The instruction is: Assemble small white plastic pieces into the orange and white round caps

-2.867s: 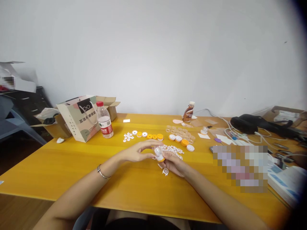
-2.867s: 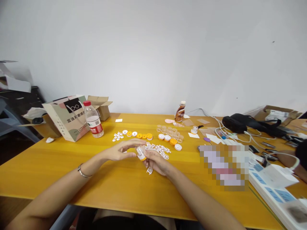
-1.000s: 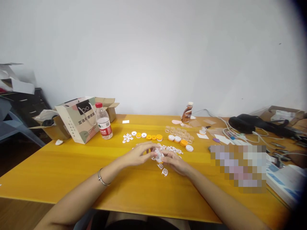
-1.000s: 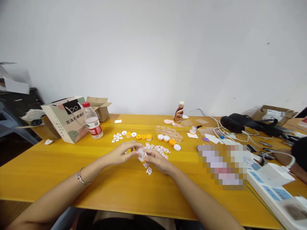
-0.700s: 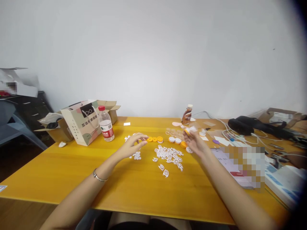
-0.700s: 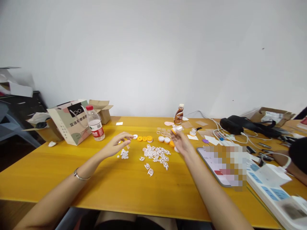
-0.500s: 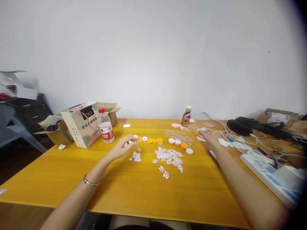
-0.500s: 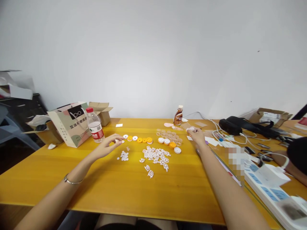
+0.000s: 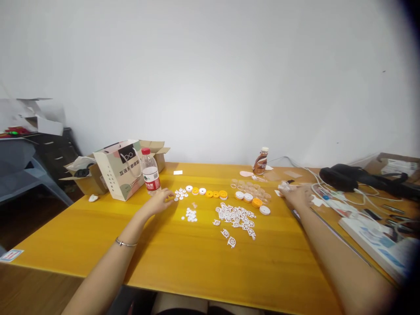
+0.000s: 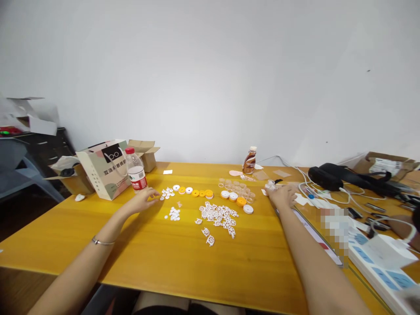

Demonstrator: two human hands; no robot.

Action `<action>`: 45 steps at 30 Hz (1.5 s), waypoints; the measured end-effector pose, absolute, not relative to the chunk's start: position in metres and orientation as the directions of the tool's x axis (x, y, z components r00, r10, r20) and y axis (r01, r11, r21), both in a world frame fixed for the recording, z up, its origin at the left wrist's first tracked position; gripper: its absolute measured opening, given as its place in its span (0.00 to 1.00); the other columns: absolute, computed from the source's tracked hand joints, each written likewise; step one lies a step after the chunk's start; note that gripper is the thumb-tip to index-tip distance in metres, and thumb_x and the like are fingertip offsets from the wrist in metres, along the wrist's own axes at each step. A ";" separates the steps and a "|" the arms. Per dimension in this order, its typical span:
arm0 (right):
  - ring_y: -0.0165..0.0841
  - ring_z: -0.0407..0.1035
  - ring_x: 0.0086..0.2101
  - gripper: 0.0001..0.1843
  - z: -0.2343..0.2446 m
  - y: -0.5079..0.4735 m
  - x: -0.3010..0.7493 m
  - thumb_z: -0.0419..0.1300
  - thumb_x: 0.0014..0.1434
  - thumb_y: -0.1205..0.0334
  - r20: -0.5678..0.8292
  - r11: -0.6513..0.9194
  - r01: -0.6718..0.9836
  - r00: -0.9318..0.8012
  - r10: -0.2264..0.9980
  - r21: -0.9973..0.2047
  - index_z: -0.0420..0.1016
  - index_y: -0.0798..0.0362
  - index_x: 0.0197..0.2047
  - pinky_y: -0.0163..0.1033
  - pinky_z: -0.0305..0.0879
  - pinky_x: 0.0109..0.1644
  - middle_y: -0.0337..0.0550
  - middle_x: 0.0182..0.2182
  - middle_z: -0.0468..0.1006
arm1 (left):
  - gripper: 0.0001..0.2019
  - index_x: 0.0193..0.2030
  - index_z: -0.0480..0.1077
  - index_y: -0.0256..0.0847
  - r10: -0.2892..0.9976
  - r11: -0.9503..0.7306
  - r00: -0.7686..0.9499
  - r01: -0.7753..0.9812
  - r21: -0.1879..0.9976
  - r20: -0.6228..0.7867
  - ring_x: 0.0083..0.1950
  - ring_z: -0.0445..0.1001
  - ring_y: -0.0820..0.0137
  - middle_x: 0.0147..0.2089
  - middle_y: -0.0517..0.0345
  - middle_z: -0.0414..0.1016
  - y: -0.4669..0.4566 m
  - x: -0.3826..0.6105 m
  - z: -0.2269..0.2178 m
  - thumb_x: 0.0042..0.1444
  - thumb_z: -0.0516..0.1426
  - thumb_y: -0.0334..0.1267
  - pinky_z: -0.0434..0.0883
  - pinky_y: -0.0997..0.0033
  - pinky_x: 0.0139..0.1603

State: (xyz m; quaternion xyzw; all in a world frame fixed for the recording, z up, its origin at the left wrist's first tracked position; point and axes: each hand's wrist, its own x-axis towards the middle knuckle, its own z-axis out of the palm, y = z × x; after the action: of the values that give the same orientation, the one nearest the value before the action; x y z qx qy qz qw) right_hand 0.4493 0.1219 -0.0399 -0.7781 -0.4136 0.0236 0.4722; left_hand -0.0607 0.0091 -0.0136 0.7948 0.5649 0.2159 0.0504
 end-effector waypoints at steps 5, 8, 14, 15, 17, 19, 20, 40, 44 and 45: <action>0.45 0.55 0.48 0.26 -0.019 0.095 0.403 0.57 0.43 0.51 0.432 -0.141 0.669 0.611 0.663 -0.730 0.61 0.55 0.44 0.48 0.51 0.49 0.54 0.43 0.64 | 0.09 0.34 0.69 0.37 0.929 -0.303 0.194 0.887 0.349 0.315 0.37 0.69 0.64 0.36 0.49 0.70 0.025 -0.051 -0.029 0.51 0.52 0.38 0.64 0.68 0.40; 0.40 0.58 0.42 0.21 -0.011 0.079 0.370 0.55 0.46 0.51 0.568 0.129 0.703 0.438 0.697 -0.700 0.62 0.54 0.41 0.46 0.53 0.47 0.47 0.36 0.66 | 0.06 0.29 0.68 0.36 0.930 -0.301 0.187 0.883 0.360 0.317 0.35 0.68 0.65 0.32 0.51 0.71 0.025 -0.045 -0.027 0.51 0.51 0.35 0.63 0.68 0.38; 0.34 0.60 0.35 0.17 -0.021 0.045 0.316 0.53 0.50 0.51 0.605 0.399 0.598 0.187 0.773 -0.695 0.64 0.53 0.39 0.39 0.57 0.40 0.44 0.34 0.66 | 0.11 0.33 0.68 0.37 0.831 -0.555 0.430 0.667 0.496 0.352 0.34 0.68 0.72 0.32 0.56 0.70 -0.022 0.013 -0.017 0.55 0.50 0.42 0.63 0.75 0.35; 0.34 0.60 0.35 0.16 -0.025 0.040 0.310 0.52 0.50 0.51 0.606 0.423 0.590 0.147 0.782 -0.688 0.64 0.53 0.39 0.39 0.57 0.41 0.44 0.34 0.66 | 0.11 0.33 0.68 0.37 0.796 -0.604 0.498 0.618 0.503 0.345 0.33 0.67 0.73 0.32 0.57 0.70 -0.033 0.025 -0.020 0.55 0.50 0.42 0.63 0.76 0.35; 0.34 0.59 0.34 0.14 -0.034 0.033 0.300 0.52 0.51 0.53 0.609 0.456 0.595 0.073 0.790 -0.662 0.64 0.52 0.38 0.40 0.57 0.41 0.43 0.34 0.67 | 0.09 0.33 0.68 0.38 0.738 -0.670 0.593 0.584 0.459 0.321 0.35 0.67 0.73 0.32 0.58 0.70 -0.050 0.047 -0.028 0.55 0.50 0.41 0.63 0.75 0.38; 0.34 0.60 0.34 0.13 -0.041 0.028 0.295 0.52 0.52 0.54 0.607 0.462 0.599 0.050 0.793 -0.653 0.65 0.52 0.37 0.41 0.57 0.41 0.43 0.33 0.67 | 0.08 0.32 0.68 0.38 0.732 -0.673 0.624 0.599 0.433 0.275 0.33 0.67 0.74 0.31 0.58 0.69 -0.059 0.058 -0.035 0.54 0.51 0.39 0.63 0.76 0.37; 0.35 0.60 0.34 0.12 -0.044 0.027 0.293 0.52 0.51 0.54 0.607 0.465 0.600 0.044 0.793 -0.651 0.64 0.52 0.37 0.41 0.57 0.41 0.43 0.32 0.67 | 0.08 0.33 0.68 0.38 0.736 -0.666 0.627 0.606 0.434 0.254 0.32 0.66 0.74 0.31 0.58 0.69 -0.060 0.060 -0.038 0.54 0.51 0.39 0.63 0.76 0.35; 0.35 0.61 0.35 0.10 -0.051 0.016 0.288 0.53 0.52 0.56 0.555 0.501 0.578 -0.096 0.826 -0.644 0.64 0.52 0.37 0.41 0.59 0.41 0.42 0.33 0.67 | 0.12 0.43 0.67 0.39 0.946 -0.257 0.198 0.941 0.222 0.256 0.49 0.67 0.59 0.44 0.50 0.72 0.077 0.001 -0.010 0.52 0.52 0.38 0.58 0.59 0.48; 0.34 0.61 0.35 0.10 -0.049 0.014 0.286 0.52 0.53 0.56 0.551 0.506 0.567 -0.108 0.828 -0.649 0.63 0.51 0.37 0.41 0.59 0.41 0.42 0.33 0.66 | 0.16 0.49 0.64 0.40 0.916 -0.323 0.238 0.915 0.242 0.324 0.53 0.62 0.60 0.50 0.50 0.68 0.049 0.009 0.003 0.54 0.51 0.41 0.56 0.61 0.51; 0.34 0.61 0.34 0.10 -0.049 0.013 0.286 0.52 0.53 0.56 0.548 0.506 0.563 -0.110 0.829 -0.653 0.63 0.51 0.38 0.41 0.60 0.41 0.42 0.33 0.66 | 0.16 0.49 0.65 0.42 0.902 -0.370 0.283 0.895 0.248 0.326 0.52 0.63 0.63 0.50 0.53 0.68 0.037 0.013 0.005 0.54 0.51 0.43 0.56 0.64 0.51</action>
State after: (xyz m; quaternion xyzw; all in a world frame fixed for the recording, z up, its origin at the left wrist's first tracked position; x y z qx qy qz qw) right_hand 0.2857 0.0128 -0.0489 -0.4759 -0.7313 0.1423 0.4674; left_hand 0.0125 0.0370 0.0055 0.8007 0.5612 0.2092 0.0079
